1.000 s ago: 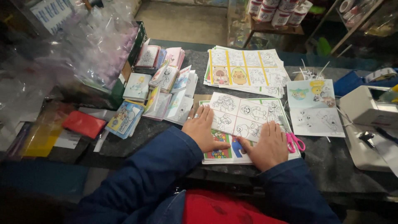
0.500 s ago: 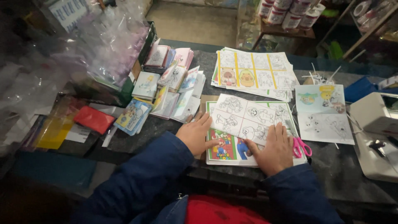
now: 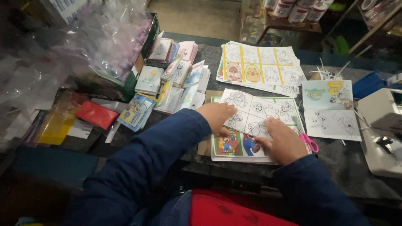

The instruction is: Assembling small paper booklets by folding and cutting printed sheets.

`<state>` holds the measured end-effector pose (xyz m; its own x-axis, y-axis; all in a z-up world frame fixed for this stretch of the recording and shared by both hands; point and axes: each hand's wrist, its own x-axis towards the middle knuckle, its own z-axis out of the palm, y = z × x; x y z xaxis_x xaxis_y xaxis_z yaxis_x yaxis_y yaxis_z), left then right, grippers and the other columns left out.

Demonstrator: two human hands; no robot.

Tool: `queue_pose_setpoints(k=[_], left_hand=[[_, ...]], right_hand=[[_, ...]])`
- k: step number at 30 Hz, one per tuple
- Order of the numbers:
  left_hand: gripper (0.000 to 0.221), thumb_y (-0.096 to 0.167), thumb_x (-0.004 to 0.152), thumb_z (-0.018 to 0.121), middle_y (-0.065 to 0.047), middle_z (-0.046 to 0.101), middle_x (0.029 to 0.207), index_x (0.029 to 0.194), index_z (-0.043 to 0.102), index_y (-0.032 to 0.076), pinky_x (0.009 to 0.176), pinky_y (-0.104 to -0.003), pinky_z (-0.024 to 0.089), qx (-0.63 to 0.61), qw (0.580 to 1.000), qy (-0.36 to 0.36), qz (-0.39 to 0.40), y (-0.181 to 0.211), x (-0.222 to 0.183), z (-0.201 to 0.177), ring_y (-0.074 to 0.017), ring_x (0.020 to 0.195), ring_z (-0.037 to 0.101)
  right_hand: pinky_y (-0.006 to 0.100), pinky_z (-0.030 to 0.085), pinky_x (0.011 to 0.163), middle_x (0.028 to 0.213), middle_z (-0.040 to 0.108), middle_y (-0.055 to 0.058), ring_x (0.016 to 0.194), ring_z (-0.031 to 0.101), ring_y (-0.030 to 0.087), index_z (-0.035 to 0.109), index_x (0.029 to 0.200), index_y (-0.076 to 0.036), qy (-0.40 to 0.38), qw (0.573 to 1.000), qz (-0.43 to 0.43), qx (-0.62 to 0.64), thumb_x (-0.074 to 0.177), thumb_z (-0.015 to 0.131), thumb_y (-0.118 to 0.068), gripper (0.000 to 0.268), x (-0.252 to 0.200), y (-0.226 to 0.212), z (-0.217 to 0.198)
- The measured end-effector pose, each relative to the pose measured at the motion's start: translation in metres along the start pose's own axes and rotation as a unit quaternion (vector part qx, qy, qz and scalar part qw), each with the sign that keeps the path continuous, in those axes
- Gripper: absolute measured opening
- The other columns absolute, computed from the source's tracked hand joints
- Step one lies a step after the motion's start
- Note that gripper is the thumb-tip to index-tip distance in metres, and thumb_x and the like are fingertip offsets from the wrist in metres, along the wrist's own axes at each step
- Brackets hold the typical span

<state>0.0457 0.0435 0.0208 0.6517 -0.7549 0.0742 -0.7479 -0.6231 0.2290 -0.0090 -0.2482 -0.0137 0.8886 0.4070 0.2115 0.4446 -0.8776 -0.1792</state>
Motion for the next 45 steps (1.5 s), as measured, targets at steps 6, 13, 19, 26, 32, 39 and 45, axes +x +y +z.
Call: queue_pose_setpoints(k=[6, 13, 19, 26, 32, 39, 45], left_hand=[[0.059, 0.045, 0.079, 0.08, -0.015, 0.067, 0.121, 0.121, 0.065, 0.007, 0.088, -0.047, 0.052, -0.003, 0.999, 0.031, 0.014, -0.015, 0.01, 0.019, -0.0354, 0.111, 0.063], [0.04, 0.038, 0.088, 0.073, -0.017, 0.067, 0.108, 0.105, 0.065, 0.003, 0.082, -0.047, 0.055, 0.075, 0.995, 0.004, 0.07, 0.0, 0.004, 0.004, -0.0356, 0.105, 0.065], [0.043, 0.041, 0.089, 0.072, -0.017, 0.067, 0.108, 0.104, 0.065, 0.002, 0.082, -0.046, 0.055, 0.052, 0.995, 0.025, 0.077, -0.001, 0.001, 0.0, -0.0355, 0.104, 0.065], [0.042, 0.041, 0.089, 0.072, -0.016, 0.068, 0.105, 0.101, 0.067, 0.002, 0.084, -0.047, 0.054, 0.06, 0.992, 0.052, 0.101, -0.011, 0.005, 0.012, -0.0368, 0.103, 0.066], [0.043, 0.042, 0.088, 0.073, -0.017, 0.068, 0.107, 0.101, 0.067, 0.002, 0.085, -0.048, 0.055, 0.032, 0.996, 0.03, 0.078, -0.008, 0.004, 0.01, -0.0371, 0.101, 0.067], [0.051, 0.046, 0.081, 0.077, -0.016, 0.069, 0.106, 0.109, 0.068, 0.005, 0.083, -0.048, 0.054, 0.003, 0.997, 0.029, 0.071, -0.001, 0.006, 0.007, -0.037, 0.102, 0.067], [0.061, 0.045, 0.075, 0.081, -0.017, 0.067, 0.11, 0.116, 0.065, 0.004, 0.081, -0.047, 0.054, -0.023, 0.992, 0.083, 0.09, 0.016, 0.022, 0.014, -0.037, 0.103, 0.065]], right_hand=[[0.045, 0.043, 0.108, 0.137, 0.06, 0.023, 0.131, 0.054, 0.038, 0.062, 0.128, 0.001, -0.018, 1.0, -0.014, -0.02, 0.088, 0.068, -0.044, 0.06, 0.001, -0.001, -0.008], [0.045, 0.045, 0.105, 0.135, 0.061, 0.022, 0.128, 0.056, 0.037, 0.061, 0.129, 0.001, -0.025, 0.999, -0.019, -0.029, 0.089, 0.067, -0.042, 0.058, 0.002, -0.013, -0.021], [0.045, 0.046, 0.104, 0.133, 0.063, 0.021, 0.125, 0.058, 0.037, 0.063, 0.127, -0.001, -0.002, 1.0, -0.02, -0.019, 0.085, 0.07, -0.043, 0.06, 0.002, -0.01, -0.017], [0.045, 0.046, 0.104, 0.133, 0.063, 0.022, 0.125, 0.059, 0.037, 0.064, 0.126, -0.002, -0.011, 0.998, -0.036, -0.044, 0.088, 0.068, -0.041, 0.055, 0.005, -0.007, -0.016], [0.045, 0.046, 0.103, 0.134, 0.062, 0.021, 0.123, 0.059, 0.037, 0.064, 0.127, -0.004, -0.026, 0.998, -0.033, -0.053, 0.087, 0.068, -0.043, 0.057, 0.004, -0.014, -0.024], [0.046, 0.047, 0.101, 0.132, 0.063, 0.021, 0.121, 0.06, 0.038, 0.063, 0.127, -0.003, -0.03, 0.998, -0.028, -0.037, 0.085, 0.07, -0.042, 0.058, 0.0, -0.007, -0.021], [0.044, 0.048, 0.102, 0.13, 0.065, 0.019, 0.119, 0.061, 0.036, 0.063, 0.126, -0.003, -0.041, 0.999, 0.026, -0.006, 0.082, 0.073, -0.038, 0.058, -0.012, -0.007, -0.032]])
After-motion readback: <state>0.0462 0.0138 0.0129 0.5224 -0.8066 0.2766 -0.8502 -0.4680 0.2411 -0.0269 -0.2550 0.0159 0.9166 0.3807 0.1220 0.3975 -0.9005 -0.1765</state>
